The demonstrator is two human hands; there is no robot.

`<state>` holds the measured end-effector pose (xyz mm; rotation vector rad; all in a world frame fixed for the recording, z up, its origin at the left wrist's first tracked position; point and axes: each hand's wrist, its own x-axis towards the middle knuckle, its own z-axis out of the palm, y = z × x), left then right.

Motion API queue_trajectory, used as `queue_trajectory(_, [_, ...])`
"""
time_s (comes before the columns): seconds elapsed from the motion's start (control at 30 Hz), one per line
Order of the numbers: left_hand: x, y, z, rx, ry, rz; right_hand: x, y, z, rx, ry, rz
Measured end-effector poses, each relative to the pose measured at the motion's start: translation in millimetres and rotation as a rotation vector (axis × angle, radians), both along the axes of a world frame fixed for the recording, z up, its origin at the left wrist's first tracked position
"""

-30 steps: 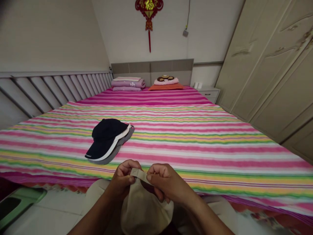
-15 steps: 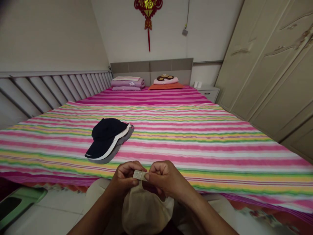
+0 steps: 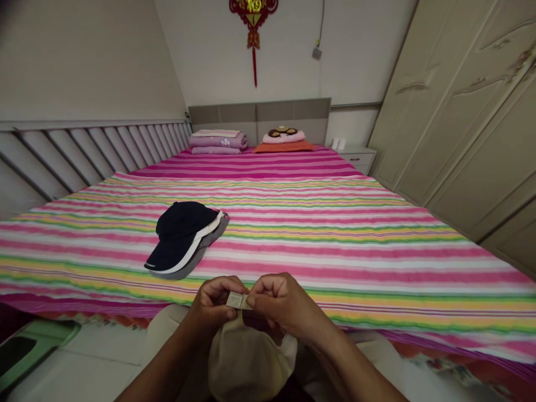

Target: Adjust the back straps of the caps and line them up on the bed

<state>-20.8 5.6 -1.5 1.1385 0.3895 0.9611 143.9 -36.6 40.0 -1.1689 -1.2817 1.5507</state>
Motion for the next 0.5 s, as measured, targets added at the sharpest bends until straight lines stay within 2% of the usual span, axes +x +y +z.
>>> queue_trajectory(0.17, [1,-1,-1.1,-0.028,-0.028,0.016,-5,1,-2.8,0.022,0.023,-0.022])
queue_trajectory(0.5, [-3,-3,1.8,0.198,0.081,0.115,-11,-1,-11.9,0.035,0.094,-0.024])
